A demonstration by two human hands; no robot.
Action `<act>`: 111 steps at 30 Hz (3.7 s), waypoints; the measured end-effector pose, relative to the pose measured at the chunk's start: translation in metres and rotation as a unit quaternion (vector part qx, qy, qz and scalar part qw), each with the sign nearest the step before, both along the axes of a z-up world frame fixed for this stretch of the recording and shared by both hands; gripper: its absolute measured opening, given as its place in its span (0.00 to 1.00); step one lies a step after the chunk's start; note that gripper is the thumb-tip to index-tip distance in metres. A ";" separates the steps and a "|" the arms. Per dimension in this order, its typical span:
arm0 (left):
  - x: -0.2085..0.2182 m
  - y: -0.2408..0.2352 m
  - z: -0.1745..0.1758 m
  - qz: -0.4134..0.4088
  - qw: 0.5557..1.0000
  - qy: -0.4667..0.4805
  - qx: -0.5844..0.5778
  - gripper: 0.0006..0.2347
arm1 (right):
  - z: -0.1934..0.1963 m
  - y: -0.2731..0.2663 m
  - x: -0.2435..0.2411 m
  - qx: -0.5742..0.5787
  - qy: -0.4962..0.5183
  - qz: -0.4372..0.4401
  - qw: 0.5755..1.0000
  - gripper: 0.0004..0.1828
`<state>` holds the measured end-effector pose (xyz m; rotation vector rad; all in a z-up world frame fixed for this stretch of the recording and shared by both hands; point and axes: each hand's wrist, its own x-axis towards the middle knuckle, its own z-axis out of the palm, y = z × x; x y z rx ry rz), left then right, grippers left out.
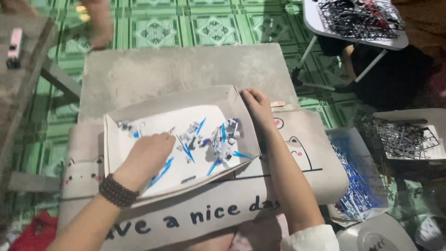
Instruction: The person assembles a small white and blue model kit by hand, picking up individual plastic parts from a box and attaching them to a growing structure. The person handles the parts one at a time, snapping them together to form the model.
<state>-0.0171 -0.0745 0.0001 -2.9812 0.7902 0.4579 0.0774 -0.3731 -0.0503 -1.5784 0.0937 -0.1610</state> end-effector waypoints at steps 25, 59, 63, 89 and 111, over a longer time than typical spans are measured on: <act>0.006 -0.014 0.054 0.082 0.983 0.139 -0.090 0.08 | 0.004 0.001 -0.004 -0.028 0.009 0.010 1.000 0.07; 0.001 0.001 0.059 0.122 0.985 0.036 -0.117 0.06 | 0.024 0.009 -0.015 0.004 0.017 -0.002 1.000 0.06; 0.003 -0.002 0.042 0.071 0.991 0.026 -0.109 0.05 | 0.027 0.009 -0.019 -0.016 0.014 0.008 1.000 0.07; 0.004 -0.017 0.037 0.048 0.997 0.042 -0.052 0.07 | -0.003 -0.009 0.010 -0.074 -0.047 0.036 0.995 0.07; -0.020 -0.064 0.076 0.043 0.947 -0.094 -0.305 0.20 | 0.005 -0.008 0.000 -0.080 -0.062 -0.018 0.995 0.08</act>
